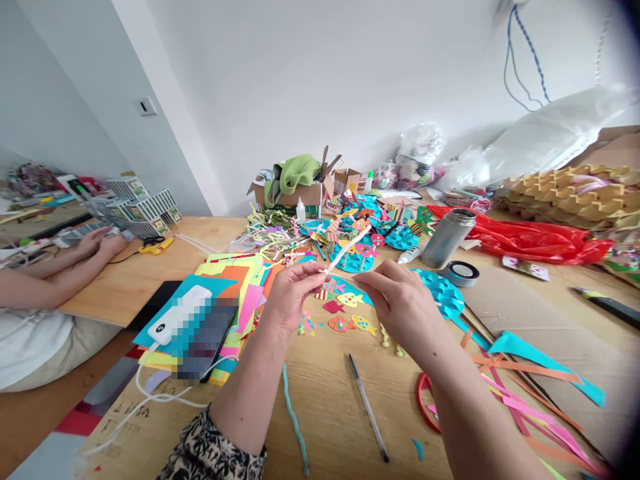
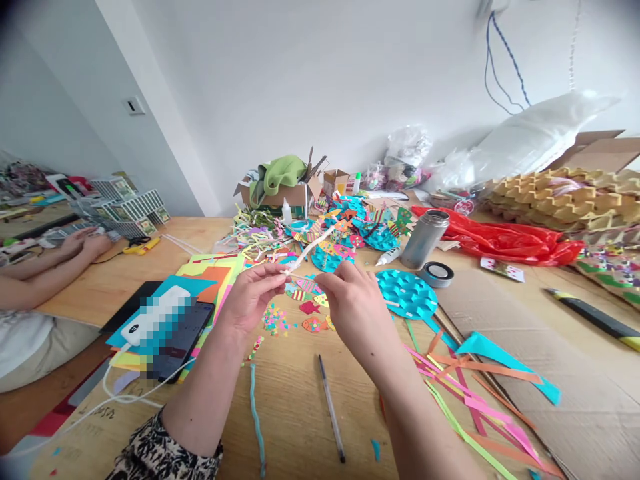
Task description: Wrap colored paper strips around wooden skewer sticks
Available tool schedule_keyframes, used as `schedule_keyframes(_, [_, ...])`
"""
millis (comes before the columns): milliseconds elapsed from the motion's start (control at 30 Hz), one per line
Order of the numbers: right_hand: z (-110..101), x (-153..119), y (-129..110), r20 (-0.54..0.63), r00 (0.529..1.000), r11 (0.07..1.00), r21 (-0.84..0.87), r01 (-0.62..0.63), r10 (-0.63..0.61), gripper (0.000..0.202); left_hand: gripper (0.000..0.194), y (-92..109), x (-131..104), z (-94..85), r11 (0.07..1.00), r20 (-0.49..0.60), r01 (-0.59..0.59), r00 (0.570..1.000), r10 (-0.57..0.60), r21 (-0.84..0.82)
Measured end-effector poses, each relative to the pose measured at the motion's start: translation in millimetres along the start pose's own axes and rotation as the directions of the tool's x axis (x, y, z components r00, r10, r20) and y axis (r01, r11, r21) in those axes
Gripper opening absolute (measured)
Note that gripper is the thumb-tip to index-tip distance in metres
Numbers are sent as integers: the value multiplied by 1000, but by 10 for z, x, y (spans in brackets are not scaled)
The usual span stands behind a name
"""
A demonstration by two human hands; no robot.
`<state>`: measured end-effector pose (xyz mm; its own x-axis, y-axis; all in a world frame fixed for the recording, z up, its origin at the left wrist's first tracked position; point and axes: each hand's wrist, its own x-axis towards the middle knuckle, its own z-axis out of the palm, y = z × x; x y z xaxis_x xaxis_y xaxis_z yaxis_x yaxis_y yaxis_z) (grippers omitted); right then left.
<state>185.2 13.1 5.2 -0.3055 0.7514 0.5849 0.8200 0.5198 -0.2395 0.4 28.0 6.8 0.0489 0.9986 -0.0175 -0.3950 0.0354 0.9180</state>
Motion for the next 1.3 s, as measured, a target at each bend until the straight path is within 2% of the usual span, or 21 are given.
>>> schedule_keyframes(133, [-61,-9,9,-20,997,990,-121,67,-70,24,19,-27,8,-32,989,25,-37,999,34,143])
schedule_keyframes(367, [-82,1,13,-32,994,988,-114,102,-106,20,18,-74,32,-60,954,26,-50,999,44,296])
schedule_keyframes(533, [-36,2,7,-20,1000,999,23,22,-21,16,7,-113,13,-17,927,45,-123,992,114,354])
schedule_keyframes(633, [-15,11,-30,-16,998,989,136,-56,59,19,6,-160,-25,44,897,97,-171,985,143,409])
schedule_keyframes(767, [3,24,-65,24,990,950,277,-142,140,14,10,-225,-75,100,846,166,-205,976,140,492])
schedule_keyframes(933, [32,28,-54,88,981,923,334,-190,170,15,13,-271,-74,94,824,218,-204,971,101,528])
schedule_keyframes(1100, [56,30,-70,39,993,932,343,-114,107,17,15,-233,-65,82,821,222,-192,972,82,537])
schedule_keyframes(1300, [58,37,-113,-95,995,968,245,54,-32,17,26,-206,-75,92,748,198,-265,964,180,609])
